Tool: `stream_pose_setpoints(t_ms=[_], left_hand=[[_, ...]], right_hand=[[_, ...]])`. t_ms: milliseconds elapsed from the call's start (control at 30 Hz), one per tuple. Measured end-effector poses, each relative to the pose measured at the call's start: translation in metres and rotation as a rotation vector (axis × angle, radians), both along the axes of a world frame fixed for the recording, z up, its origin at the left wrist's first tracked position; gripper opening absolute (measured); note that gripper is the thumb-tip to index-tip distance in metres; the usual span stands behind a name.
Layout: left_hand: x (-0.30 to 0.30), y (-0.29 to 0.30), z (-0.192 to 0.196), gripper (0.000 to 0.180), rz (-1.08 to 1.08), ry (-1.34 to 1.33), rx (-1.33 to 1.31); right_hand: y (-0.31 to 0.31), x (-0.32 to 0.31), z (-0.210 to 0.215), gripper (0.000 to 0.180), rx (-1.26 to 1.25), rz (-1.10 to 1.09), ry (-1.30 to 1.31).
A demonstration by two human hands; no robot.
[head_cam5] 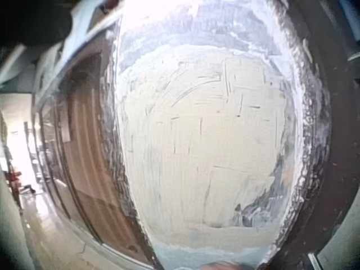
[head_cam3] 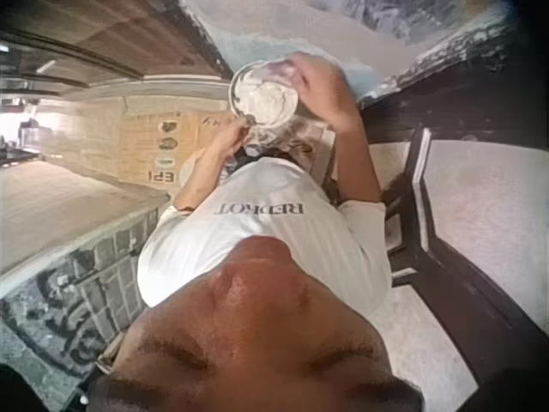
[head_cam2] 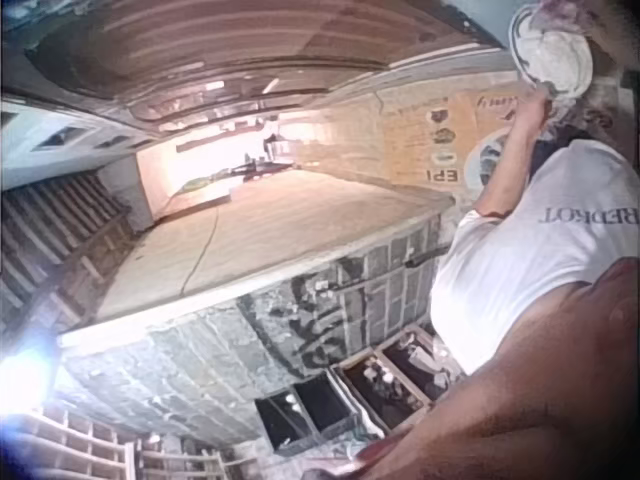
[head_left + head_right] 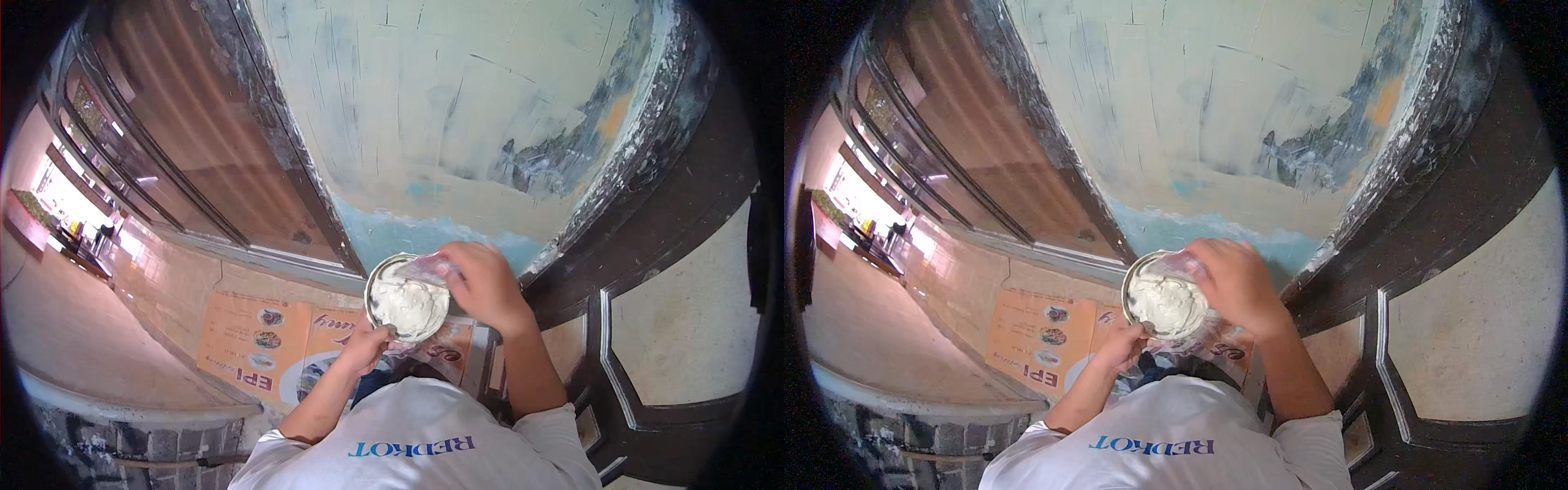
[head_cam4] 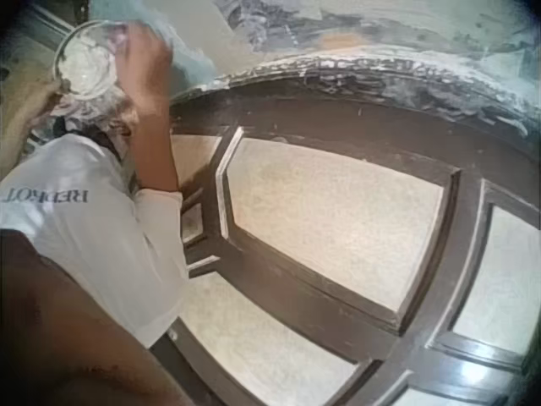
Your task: The person applies wall filler compound from a small bucket onto a wall surface using a putty knife.
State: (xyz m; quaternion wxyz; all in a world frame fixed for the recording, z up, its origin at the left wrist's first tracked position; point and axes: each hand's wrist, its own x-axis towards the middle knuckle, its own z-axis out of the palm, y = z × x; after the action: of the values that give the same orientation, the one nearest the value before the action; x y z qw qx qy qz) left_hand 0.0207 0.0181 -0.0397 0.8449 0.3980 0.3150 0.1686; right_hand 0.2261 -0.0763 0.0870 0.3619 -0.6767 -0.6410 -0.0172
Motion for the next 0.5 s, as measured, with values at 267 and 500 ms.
stream_pose_setpoints(t_ms=[267,500], left_hand=[[0.002,0.009,0.016,0.063,0.190,-0.110,0.128],[-0.011,0.028,0.038,0.063,0.005,0.248,0.494]], right_hand=[[-0.015,0.014,-0.014,0.030,-0.180,-0.363,0.242],[0.005,0.001,-0.028,0.032,-0.163,-0.400,0.256]])
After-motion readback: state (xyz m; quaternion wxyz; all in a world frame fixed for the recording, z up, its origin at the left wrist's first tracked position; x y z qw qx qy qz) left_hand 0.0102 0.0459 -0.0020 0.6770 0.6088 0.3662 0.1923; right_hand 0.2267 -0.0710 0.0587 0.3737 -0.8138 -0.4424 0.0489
